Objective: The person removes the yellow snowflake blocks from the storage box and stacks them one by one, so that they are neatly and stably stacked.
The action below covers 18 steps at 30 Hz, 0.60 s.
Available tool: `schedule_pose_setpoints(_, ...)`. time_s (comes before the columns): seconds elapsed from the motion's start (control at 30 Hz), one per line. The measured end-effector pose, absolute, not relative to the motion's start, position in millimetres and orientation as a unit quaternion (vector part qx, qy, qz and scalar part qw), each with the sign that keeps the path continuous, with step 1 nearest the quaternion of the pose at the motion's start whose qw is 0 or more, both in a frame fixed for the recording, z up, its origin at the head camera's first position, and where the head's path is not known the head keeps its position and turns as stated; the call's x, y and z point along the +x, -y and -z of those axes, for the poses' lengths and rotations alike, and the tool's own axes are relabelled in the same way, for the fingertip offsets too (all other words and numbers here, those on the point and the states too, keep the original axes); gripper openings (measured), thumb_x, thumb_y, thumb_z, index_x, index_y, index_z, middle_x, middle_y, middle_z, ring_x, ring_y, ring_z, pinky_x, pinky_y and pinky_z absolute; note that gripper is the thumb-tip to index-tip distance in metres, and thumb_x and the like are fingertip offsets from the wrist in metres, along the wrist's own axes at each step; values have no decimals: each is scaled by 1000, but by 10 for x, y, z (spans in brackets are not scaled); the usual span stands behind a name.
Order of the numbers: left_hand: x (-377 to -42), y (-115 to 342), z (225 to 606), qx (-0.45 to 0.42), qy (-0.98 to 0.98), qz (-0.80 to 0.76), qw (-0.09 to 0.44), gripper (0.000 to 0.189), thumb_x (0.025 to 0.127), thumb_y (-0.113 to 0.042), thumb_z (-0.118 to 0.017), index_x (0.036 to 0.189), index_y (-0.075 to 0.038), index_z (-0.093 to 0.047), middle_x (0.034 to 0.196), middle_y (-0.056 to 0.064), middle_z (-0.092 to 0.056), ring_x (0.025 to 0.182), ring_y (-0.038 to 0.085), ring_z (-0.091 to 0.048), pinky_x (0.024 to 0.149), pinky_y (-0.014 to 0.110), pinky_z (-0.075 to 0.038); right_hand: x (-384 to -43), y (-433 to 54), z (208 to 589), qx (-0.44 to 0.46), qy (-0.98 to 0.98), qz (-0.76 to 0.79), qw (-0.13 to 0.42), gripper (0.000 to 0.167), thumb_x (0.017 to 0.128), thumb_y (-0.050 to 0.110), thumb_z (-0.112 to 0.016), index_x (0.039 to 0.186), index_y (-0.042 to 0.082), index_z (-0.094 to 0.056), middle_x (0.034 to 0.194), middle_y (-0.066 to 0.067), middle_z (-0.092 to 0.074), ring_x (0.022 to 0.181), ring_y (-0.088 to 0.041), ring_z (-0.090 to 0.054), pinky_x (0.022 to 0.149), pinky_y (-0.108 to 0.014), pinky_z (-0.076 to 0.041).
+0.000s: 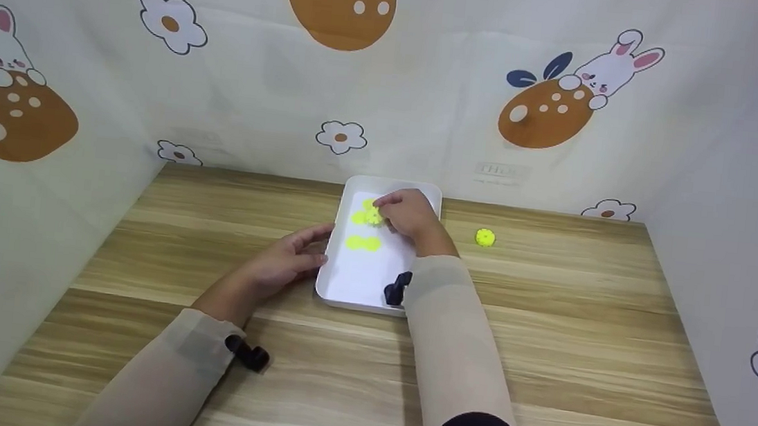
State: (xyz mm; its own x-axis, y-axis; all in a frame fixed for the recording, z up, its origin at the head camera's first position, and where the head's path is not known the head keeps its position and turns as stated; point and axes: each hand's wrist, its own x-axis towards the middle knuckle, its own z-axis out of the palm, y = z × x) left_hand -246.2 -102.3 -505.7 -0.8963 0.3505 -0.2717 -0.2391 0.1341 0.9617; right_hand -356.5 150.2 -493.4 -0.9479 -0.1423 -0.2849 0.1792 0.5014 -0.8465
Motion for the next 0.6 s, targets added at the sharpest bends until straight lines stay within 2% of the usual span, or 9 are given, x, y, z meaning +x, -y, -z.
schedule_pose_setpoints(0.13,-2458,1024,5055,50,-714,-662,222,67,106,-4,-62,167,-14,-36,175,10,-36,156,32,-46,125,44,-46,-3565,-1484,4894,4,-841,523,142,24,105,17,-62,120,10,-79,97,-7,-70,83,-19,-65,76,-27,-59)
schedule_pose_setpoints(0.3,-2469,1015,5067,52,-711,-665,222,67,106,-4,-61,167,-13,-37,175,11,-35,156,32,-46,125,44,-46,-3564,-1467,4786,5,-822,555,122,25,107,17,-60,123,8,-77,110,-11,-72,88,-19,-67,82,-27,-64)
schedule_pose_setpoints(0.47,-2473,1015,5074,44,-711,-664,225,67,105,-4,-63,167,-15,-38,175,9,-35,156,30,-47,125,43,-47,-3530,-1463,4565,17,-787,606,117,26,107,18,-64,129,6,-74,121,-12,-71,90,-17,-71,84,-23,-65)
schedule_pose_setpoints(0.6,-2474,1029,5078,41,-713,-664,223,67,105,-5,-63,166,-17,-40,175,9,-37,155,29,-48,125,43,-47,-3462,-1494,4351,25,-757,644,105,29,107,18,-65,132,5,-72,122,-12,-71,92,-16,-73,87,-24,-66)
